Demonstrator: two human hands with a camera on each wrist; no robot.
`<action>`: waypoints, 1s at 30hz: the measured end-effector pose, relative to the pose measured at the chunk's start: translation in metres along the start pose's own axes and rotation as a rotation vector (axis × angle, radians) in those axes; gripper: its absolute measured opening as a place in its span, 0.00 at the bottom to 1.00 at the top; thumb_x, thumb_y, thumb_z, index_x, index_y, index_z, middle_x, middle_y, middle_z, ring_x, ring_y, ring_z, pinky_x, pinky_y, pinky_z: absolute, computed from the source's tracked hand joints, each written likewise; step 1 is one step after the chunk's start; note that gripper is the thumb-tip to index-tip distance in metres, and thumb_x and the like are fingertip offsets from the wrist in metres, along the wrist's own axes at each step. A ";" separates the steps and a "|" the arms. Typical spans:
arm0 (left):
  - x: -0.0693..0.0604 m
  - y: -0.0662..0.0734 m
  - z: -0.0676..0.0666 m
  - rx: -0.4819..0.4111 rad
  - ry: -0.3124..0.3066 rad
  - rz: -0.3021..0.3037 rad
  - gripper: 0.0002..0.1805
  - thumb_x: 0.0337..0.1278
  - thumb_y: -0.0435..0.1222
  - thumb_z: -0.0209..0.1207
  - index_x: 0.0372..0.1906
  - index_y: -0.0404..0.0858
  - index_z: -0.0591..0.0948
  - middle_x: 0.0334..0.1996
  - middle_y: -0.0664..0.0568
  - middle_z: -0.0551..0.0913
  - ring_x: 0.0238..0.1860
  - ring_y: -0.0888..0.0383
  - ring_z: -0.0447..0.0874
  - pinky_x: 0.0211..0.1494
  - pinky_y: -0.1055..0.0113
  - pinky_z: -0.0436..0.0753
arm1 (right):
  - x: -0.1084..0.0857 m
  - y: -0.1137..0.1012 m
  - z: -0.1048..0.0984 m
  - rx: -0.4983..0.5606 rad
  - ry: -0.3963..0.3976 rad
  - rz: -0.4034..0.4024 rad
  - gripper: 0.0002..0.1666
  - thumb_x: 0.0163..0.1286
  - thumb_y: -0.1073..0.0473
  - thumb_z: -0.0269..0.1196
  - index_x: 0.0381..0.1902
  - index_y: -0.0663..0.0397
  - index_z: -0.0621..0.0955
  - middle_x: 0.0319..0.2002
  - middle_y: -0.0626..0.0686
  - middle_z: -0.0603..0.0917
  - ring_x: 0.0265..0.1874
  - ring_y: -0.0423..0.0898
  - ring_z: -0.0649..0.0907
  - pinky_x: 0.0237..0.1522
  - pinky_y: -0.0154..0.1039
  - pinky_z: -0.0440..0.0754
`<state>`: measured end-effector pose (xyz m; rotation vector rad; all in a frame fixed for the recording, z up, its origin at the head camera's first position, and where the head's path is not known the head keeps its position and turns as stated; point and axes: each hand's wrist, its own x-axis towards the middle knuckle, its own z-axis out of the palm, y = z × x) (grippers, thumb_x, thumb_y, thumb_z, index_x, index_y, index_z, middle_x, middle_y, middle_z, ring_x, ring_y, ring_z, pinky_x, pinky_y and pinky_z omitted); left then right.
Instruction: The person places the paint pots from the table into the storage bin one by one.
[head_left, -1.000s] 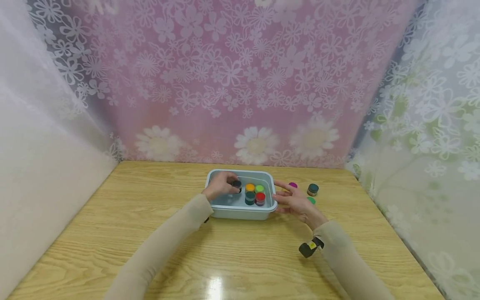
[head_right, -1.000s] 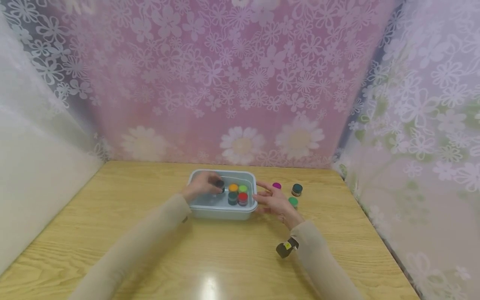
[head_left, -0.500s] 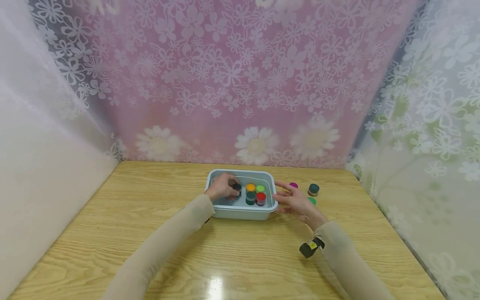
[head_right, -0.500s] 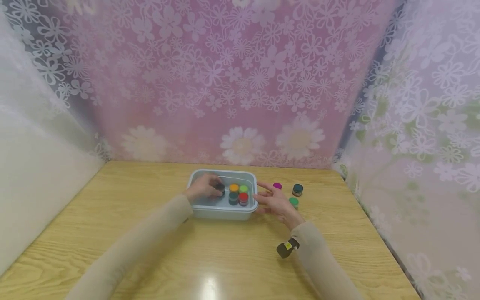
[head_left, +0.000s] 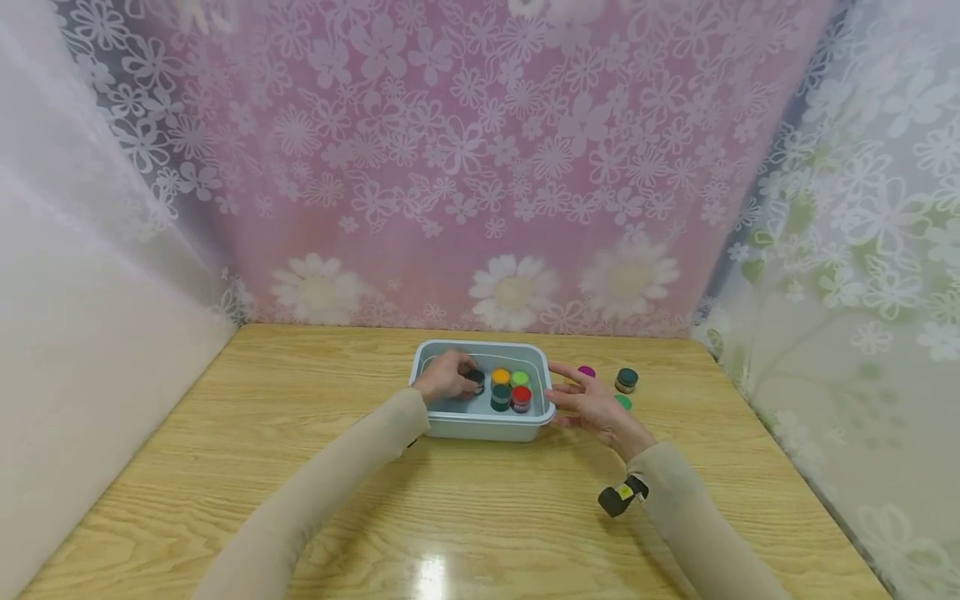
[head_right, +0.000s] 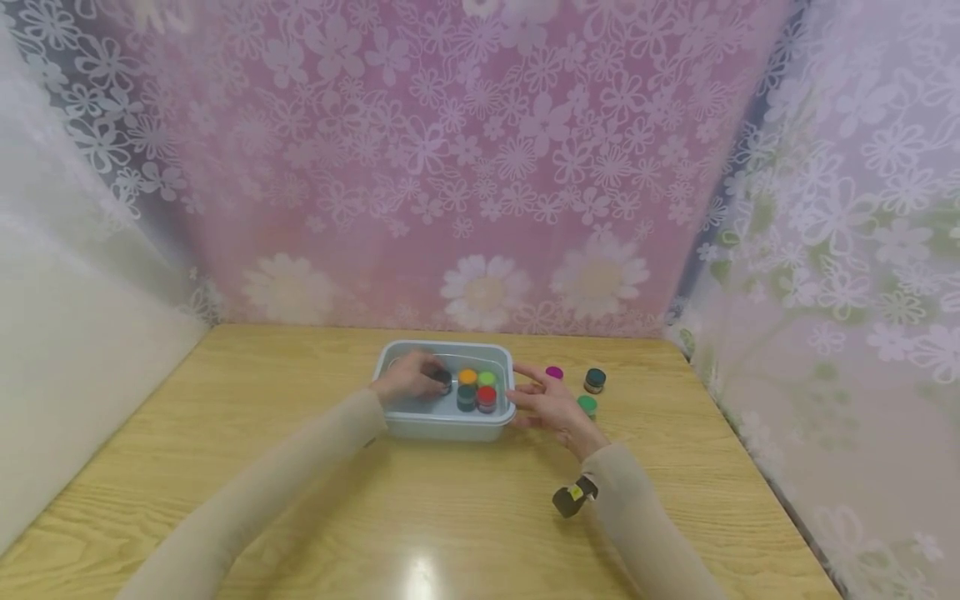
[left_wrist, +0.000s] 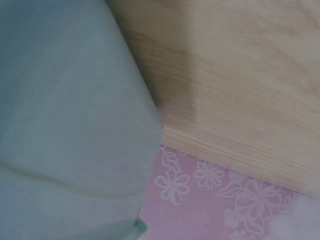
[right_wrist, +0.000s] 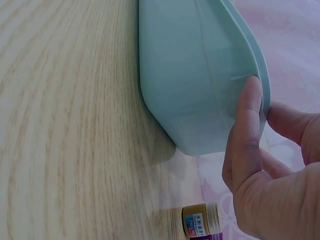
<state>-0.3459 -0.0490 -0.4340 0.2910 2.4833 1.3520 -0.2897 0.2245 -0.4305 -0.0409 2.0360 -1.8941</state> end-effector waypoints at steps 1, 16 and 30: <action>0.000 0.000 0.000 -0.008 -0.002 -0.003 0.20 0.59 0.27 0.64 0.57 0.31 0.79 0.46 0.38 0.82 0.40 0.46 0.88 0.43 0.59 0.89 | 0.000 0.000 0.000 -0.002 0.000 0.001 0.40 0.70 0.58 0.64 0.76 0.44 0.61 0.60 0.64 0.75 0.45 0.47 0.84 0.44 0.42 0.88; 0.002 0.001 -0.003 -0.151 -0.034 -0.011 0.22 0.62 0.20 0.56 0.62 0.29 0.76 0.53 0.33 0.78 0.46 0.42 0.86 0.52 0.57 0.87 | 0.001 0.000 0.000 -0.020 0.010 0.002 0.39 0.71 0.58 0.62 0.76 0.44 0.60 0.66 0.68 0.69 0.50 0.50 0.82 0.48 0.44 0.87; 0.002 -0.002 -0.003 -0.230 0.016 0.019 0.20 0.64 0.23 0.56 0.60 0.27 0.75 0.56 0.34 0.78 0.43 0.47 0.87 0.50 0.58 0.88 | -0.001 0.000 0.001 -0.024 0.004 0.007 0.40 0.70 0.58 0.63 0.76 0.44 0.60 0.64 0.66 0.71 0.47 0.48 0.83 0.49 0.45 0.87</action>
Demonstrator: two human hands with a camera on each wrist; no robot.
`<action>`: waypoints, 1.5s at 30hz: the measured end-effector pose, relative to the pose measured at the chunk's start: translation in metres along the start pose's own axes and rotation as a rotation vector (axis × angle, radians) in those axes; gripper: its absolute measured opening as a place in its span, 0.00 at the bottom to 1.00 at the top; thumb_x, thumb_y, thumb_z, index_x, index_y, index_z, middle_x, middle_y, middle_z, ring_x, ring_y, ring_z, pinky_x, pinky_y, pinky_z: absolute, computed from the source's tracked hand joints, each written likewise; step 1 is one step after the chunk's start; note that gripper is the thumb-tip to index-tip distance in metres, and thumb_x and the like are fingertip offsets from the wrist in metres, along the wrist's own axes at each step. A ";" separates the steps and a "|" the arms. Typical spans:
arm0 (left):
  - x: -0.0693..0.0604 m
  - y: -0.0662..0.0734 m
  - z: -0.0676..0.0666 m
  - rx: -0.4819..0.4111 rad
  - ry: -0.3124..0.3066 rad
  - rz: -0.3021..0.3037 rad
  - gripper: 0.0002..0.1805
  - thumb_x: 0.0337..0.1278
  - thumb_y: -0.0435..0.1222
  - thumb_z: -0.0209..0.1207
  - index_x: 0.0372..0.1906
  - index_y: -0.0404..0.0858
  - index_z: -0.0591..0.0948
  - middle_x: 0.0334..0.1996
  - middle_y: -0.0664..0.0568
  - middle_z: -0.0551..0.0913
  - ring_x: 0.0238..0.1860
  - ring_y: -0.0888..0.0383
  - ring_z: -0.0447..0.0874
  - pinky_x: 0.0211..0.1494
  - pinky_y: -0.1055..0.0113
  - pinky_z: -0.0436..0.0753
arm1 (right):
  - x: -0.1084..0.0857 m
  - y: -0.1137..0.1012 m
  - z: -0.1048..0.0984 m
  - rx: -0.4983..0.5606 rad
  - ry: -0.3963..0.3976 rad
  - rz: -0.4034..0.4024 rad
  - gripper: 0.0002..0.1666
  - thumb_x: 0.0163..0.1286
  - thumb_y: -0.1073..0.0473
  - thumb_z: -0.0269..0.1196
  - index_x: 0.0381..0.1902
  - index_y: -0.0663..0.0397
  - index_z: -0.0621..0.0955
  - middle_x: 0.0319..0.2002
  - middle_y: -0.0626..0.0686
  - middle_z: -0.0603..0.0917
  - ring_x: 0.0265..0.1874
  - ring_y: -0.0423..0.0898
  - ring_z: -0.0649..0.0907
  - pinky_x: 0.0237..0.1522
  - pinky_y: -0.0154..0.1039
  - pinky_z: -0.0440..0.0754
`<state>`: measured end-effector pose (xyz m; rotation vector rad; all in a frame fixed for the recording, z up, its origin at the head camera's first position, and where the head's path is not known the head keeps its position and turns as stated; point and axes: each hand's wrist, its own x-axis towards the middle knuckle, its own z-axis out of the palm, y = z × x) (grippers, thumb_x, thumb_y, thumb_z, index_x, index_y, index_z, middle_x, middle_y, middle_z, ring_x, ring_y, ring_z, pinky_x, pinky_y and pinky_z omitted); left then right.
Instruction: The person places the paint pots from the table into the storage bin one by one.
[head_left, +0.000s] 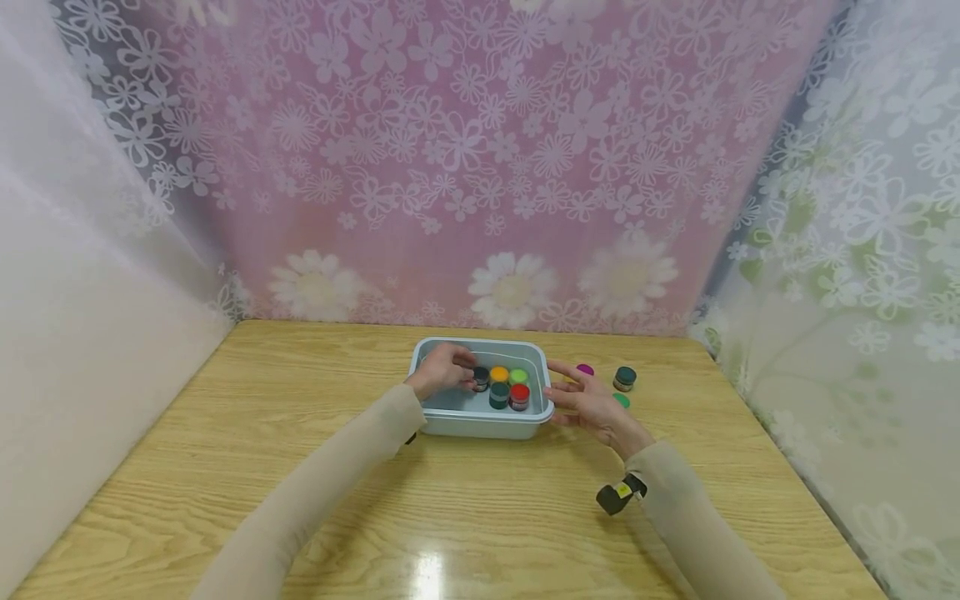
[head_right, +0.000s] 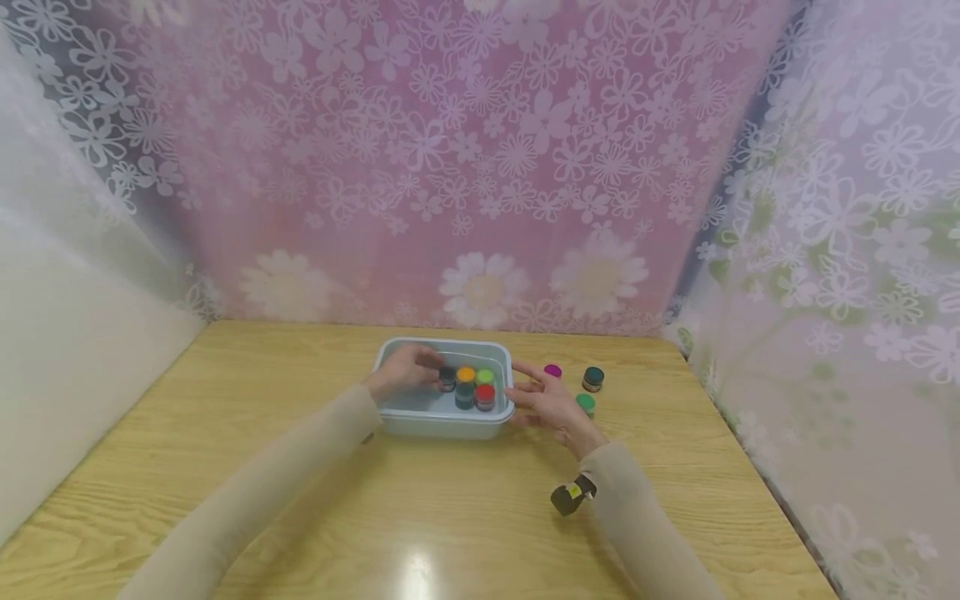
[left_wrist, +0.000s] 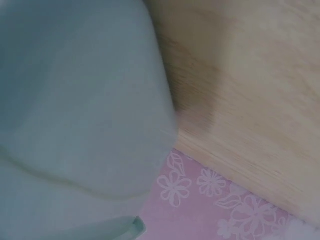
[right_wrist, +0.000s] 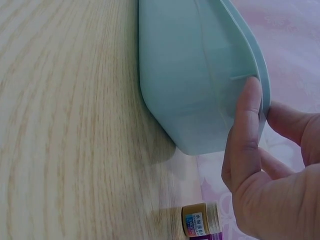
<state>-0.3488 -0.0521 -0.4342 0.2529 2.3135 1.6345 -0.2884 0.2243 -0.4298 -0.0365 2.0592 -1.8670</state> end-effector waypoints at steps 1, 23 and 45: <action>0.000 0.000 -0.001 -0.015 0.000 0.008 0.20 0.64 0.23 0.56 0.60 0.27 0.75 0.56 0.33 0.78 0.43 0.47 0.87 0.50 0.57 0.88 | 0.000 0.000 0.000 0.000 0.001 0.000 0.40 0.70 0.58 0.63 0.76 0.44 0.60 0.63 0.66 0.71 0.47 0.48 0.83 0.49 0.45 0.87; -0.009 0.004 -0.029 -0.072 0.072 0.206 0.18 0.67 0.45 0.60 0.53 0.38 0.83 0.43 0.36 0.86 0.33 0.47 0.83 0.29 0.64 0.82 | -0.005 -0.002 -0.004 0.027 -0.014 -0.032 0.37 0.72 0.59 0.61 0.75 0.55 0.62 0.64 0.67 0.72 0.45 0.44 0.84 0.48 0.41 0.88; -0.051 -0.013 -0.073 -0.103 0.185 0.098 0.20 0.63 0.39 0.64 0.56 0.34 0.81 0.37 0.49 0.82 0.34 0.56 0.76 0.31 0.66 0.78 | -0.011 -0.004 -0.060 -0.221 0.125 -0.272 0.30 0.74 0.56 0.59 0.67 0.67 0.69 0.60 0.63 0.78 0.46 0.35 0.84 0.60 0.46 0.82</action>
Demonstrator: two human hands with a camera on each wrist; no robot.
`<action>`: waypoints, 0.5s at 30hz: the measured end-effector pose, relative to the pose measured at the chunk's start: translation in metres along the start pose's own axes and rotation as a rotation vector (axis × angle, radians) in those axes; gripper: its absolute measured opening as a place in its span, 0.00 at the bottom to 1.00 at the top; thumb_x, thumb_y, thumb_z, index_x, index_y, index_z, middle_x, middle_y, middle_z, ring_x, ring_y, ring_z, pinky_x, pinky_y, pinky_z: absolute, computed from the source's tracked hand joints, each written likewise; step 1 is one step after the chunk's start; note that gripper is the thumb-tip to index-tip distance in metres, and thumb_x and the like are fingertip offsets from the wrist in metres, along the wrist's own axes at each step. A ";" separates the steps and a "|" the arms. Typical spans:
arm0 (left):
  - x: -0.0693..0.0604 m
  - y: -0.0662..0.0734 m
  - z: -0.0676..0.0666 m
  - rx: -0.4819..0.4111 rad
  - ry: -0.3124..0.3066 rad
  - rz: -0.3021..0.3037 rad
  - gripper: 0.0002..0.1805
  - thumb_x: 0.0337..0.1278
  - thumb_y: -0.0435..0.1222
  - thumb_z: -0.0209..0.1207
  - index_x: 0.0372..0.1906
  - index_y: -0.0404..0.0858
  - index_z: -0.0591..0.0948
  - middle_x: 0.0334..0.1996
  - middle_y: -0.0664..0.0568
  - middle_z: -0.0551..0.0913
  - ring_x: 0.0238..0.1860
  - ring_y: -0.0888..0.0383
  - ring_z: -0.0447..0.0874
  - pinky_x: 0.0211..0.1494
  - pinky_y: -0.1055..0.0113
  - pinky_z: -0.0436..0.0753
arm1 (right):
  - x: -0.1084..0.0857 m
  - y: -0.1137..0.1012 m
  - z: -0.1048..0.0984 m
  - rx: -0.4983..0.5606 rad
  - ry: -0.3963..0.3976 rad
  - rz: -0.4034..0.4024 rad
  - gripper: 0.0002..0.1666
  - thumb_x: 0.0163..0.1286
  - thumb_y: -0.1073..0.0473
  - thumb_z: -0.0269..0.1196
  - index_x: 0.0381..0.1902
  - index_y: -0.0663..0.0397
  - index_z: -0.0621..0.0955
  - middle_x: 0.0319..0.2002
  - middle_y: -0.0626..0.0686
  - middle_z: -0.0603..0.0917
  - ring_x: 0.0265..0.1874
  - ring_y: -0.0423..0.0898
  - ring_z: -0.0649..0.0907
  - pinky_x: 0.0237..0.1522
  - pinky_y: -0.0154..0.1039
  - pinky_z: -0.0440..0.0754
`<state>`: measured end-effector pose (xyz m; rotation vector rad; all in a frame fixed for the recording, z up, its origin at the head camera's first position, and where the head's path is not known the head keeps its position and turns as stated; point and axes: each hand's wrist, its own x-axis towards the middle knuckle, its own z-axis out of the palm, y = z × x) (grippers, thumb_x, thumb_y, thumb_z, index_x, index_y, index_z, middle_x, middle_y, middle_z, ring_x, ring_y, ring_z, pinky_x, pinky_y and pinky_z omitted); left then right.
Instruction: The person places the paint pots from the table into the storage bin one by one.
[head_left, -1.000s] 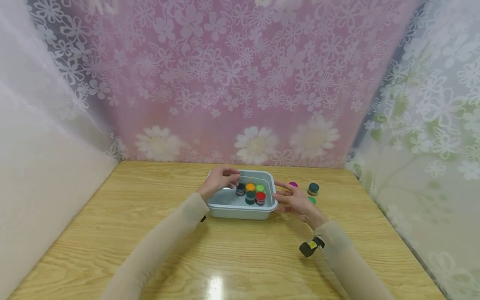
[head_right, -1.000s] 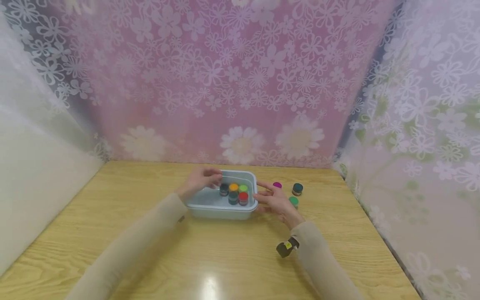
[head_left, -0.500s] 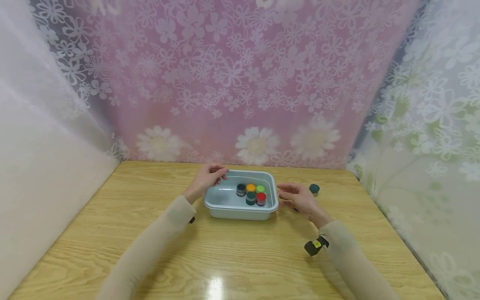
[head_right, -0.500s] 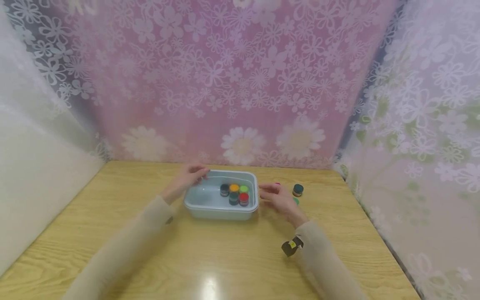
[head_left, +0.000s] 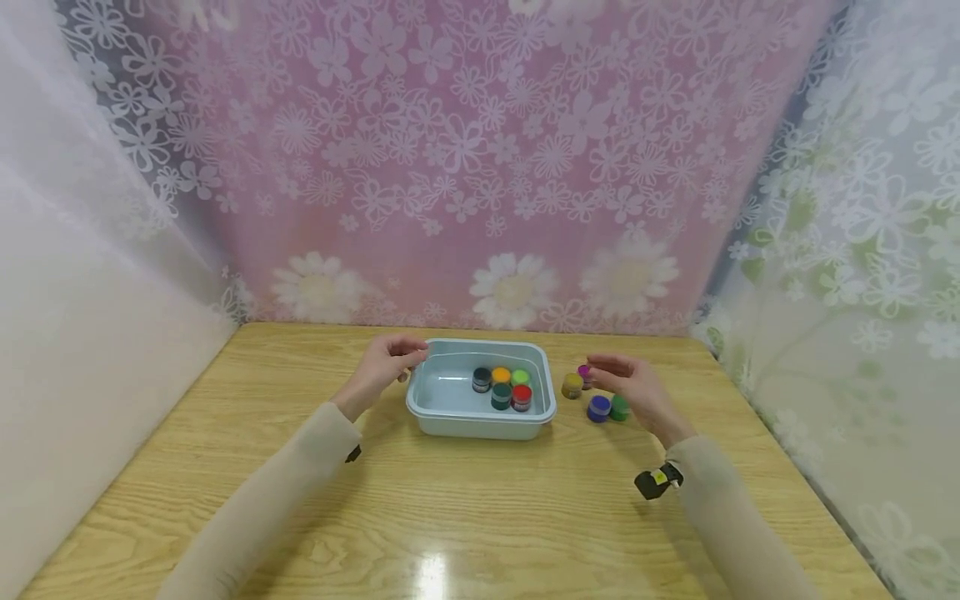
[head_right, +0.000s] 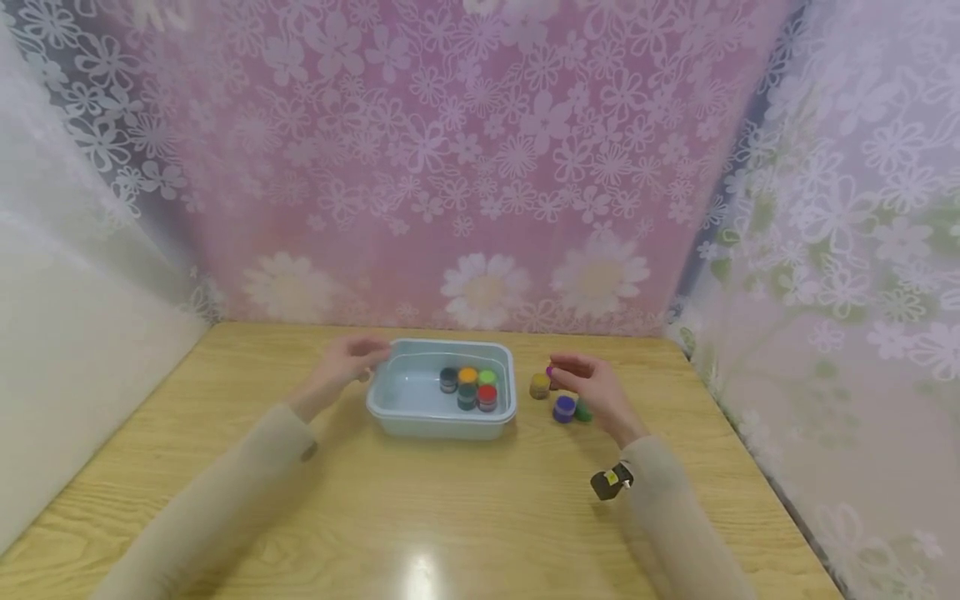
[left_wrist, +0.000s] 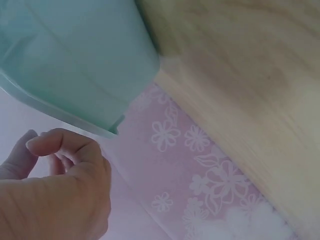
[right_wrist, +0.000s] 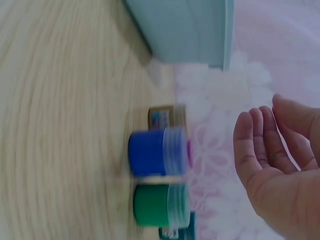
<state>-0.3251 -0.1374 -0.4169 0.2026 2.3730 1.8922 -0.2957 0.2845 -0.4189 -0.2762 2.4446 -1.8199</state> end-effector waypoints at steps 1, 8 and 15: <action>-0.003 0.000 -0.001 0.006 -0.002 -0.007 0.20 0.63 0.38 0.64 0.57 0.35 0.80 0.38 0.49 0.81 0.35 0.56 0.76 0.32 0.65 0.79 | -0.001 0.002 -0.002 -0.013 -0.007 0.000 0.30 0.74 0.55 0.59 0.68 0.66 0.69 0.63 0.66 0.75 0.48 0.35 0.83 0.61 0.47 0.81; -0.014 -0.001 -0.003 0.066 -0.020 -0.062 0.29 0.59 0.35 0.66 0.66 0.39 0.74 0.57 0.42 0.75 0.52 0.49 0.76 0.51 0.50 0.82 | -0.010 0.011 -0.011 -0.129 -0.021 0.010 0.31 0.73 0.58 0.60 0.68 0.69 0.69 0.65 0.70 0.72 0.60 0.55 0.79 0.59 0.45 0.82; -0.019 -0.007 -0.006 0.045 -0.085 -0.100 0.35 0.58 0.33 0.67 0.71 0.40 0.68 0.62 0.39 0.73 0.59 0.44 0.76 0.50 0.59 0.86 | -0.015 0.018 -0.010 -0.276 -0.012 0.096 0.28 0.72 0.59 0.61 0.66 0.65 0.72 0.64 0.67 0.74 0.61 0.61 0.77 0.62 0.51 0.80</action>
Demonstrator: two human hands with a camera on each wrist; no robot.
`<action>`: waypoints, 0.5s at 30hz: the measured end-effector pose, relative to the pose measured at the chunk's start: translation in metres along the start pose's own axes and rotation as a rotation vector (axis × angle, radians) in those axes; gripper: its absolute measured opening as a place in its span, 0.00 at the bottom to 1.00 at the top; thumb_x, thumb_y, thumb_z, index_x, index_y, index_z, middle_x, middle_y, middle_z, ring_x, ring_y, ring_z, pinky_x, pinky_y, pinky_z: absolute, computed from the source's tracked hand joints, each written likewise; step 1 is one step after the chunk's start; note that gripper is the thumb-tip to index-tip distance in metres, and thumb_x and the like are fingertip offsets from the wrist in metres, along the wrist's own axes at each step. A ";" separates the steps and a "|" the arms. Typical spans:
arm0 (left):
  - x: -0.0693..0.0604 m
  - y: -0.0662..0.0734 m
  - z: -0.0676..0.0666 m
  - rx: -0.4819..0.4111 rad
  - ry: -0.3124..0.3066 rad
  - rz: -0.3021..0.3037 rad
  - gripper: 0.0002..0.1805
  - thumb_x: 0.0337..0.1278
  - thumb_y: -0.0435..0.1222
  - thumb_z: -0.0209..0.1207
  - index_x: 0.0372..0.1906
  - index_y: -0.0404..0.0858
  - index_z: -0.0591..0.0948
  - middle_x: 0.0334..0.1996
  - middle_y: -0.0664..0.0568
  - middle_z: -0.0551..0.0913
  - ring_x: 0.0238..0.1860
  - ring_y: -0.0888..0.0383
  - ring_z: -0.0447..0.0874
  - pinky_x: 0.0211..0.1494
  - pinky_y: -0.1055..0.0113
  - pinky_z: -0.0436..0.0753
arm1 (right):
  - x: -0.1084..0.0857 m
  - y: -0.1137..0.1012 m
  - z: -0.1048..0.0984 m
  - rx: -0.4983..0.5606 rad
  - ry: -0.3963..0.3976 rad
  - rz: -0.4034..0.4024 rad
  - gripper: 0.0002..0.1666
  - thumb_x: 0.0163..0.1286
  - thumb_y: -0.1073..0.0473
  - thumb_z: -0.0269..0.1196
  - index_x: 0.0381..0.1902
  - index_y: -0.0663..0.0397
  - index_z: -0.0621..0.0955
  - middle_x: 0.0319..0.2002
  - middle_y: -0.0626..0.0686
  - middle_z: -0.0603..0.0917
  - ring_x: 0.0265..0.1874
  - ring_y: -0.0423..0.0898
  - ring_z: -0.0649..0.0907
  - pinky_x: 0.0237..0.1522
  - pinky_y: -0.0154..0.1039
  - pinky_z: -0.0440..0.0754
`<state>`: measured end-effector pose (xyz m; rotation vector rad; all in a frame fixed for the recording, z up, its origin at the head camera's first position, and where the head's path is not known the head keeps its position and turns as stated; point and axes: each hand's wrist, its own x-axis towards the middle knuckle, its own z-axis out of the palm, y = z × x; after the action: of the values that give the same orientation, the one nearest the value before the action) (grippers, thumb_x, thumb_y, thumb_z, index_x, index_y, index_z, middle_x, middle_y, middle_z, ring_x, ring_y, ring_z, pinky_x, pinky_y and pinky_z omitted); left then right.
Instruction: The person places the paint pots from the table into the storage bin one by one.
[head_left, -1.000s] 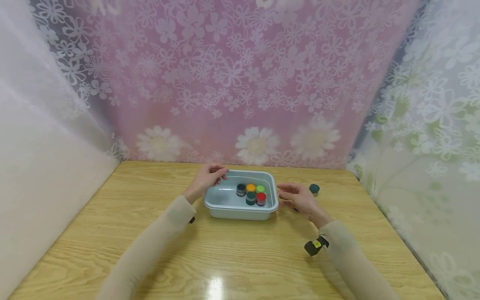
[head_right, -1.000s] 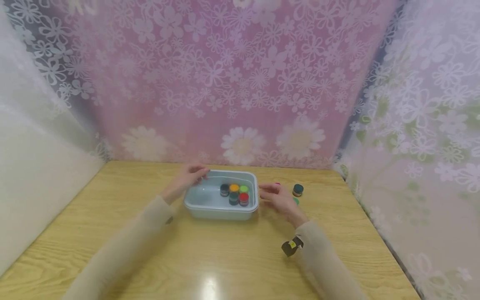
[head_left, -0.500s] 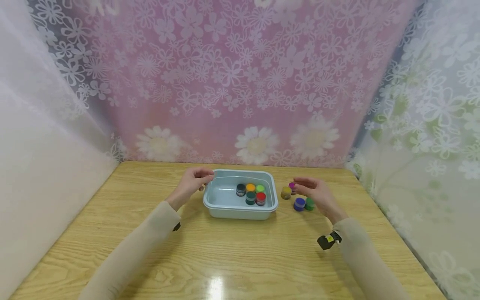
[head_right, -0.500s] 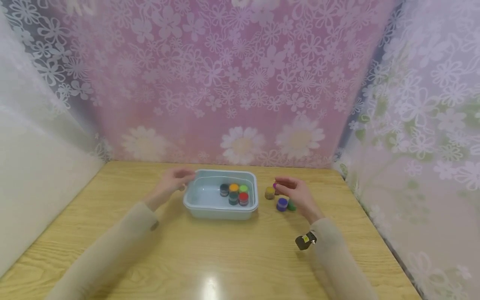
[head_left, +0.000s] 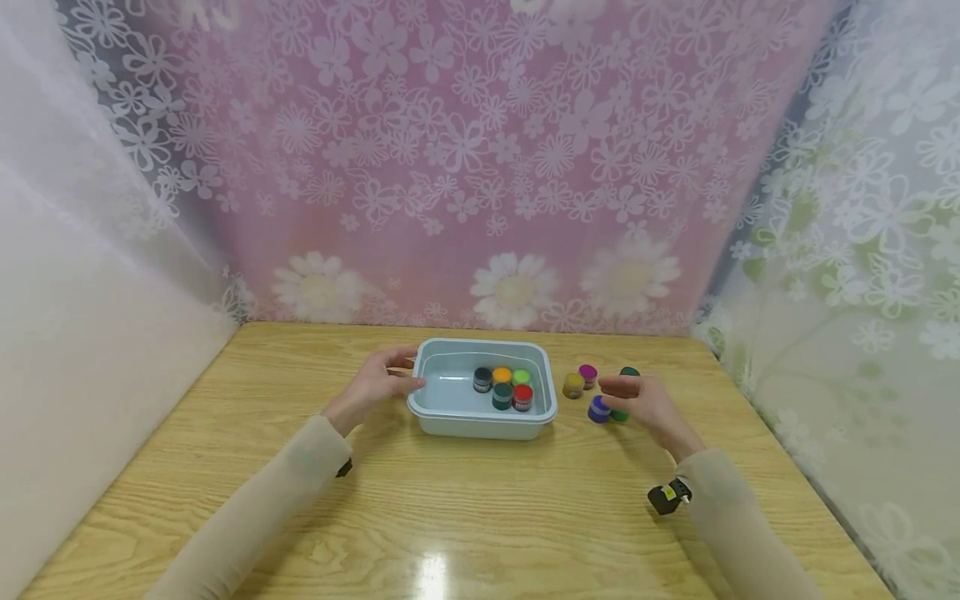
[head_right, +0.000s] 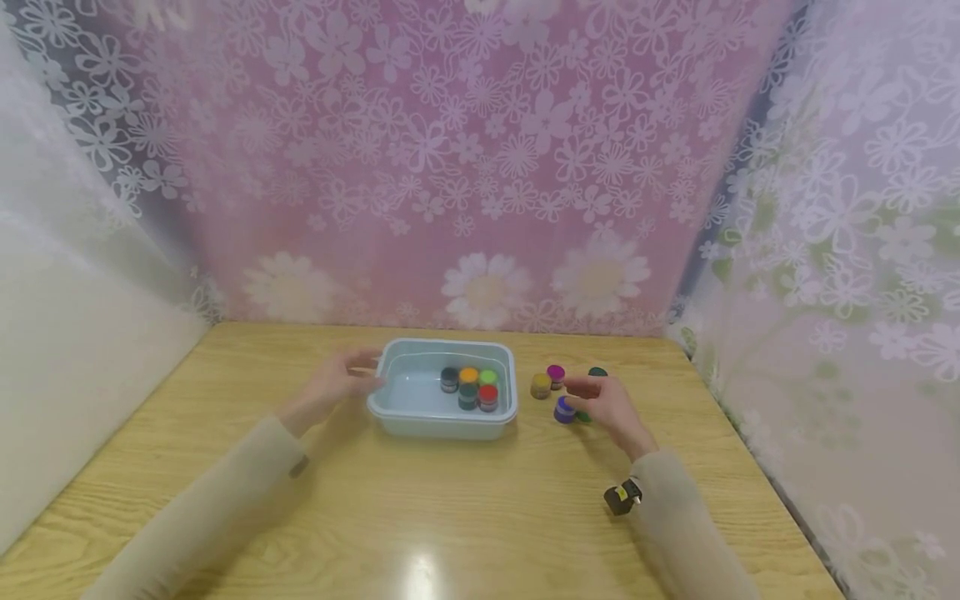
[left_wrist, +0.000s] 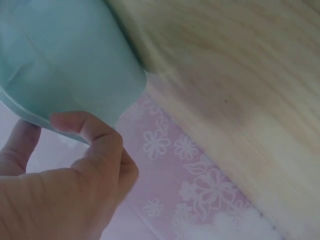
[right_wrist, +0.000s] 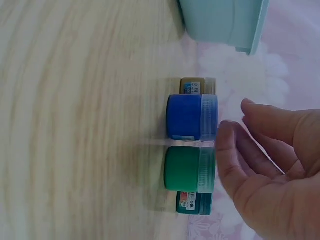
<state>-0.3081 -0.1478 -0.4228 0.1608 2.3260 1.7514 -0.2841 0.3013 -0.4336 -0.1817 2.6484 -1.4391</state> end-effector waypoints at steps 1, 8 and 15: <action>0.000 -0.001 0.000 -0.001 -0.008 0.002 0.35 0.58 0.33 0.66 0.71 0.41 0.68 0.62 0.39 0.73 0.58 0.44 0.76 0.50 0.59 0.86 | 0.000 0.000 0.000 -0.006 -0.001 -0.001 0.28 0.72 0.60 0.60 0.66 0.66 0.72 0.64 0.67 0.74 0.61 0.61 0.77 0.62 0.51 0.79; -0.001 -0.005 -0.001 -0.022 -0.037 -0.019 0.37 0.59 0.36 0.67 0.72 0.45 0.66 0.55 0.39 0.76 0.48 0.49 0.81 0.54 0.48 0.85 | 0.000 -0.004 0.004 -0.068 -0.004 -0.031 0.25 0.72 0.64 0.60 0.64 0.67 0.73 0.61 0.68 0.77 0.60 0.63 0.77 0.60 0.53 0.80; -0.002 -0.006 0.000 -0.058 -0.043 -0.037 0.37 0.59 0.36 0.67 0.72 0.46 0.66 0.45 0.42 0.74 0.35 0.54 0.82 0.48 0.44 0.87 | 0.000 -0.007 0.009 -0.028 -0.044 0.011 0.25 0.71 0.64 0.61 0.64 0.64 0.74 0.62 0.67 0.76 0.61 0.61 0.77 0.60 0.53 0.81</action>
<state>-0.3054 -0.1502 -0.4286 0.1435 2.2312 1.7780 -0.2828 0.2903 -0.4322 -0.1986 2.6319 -1.3792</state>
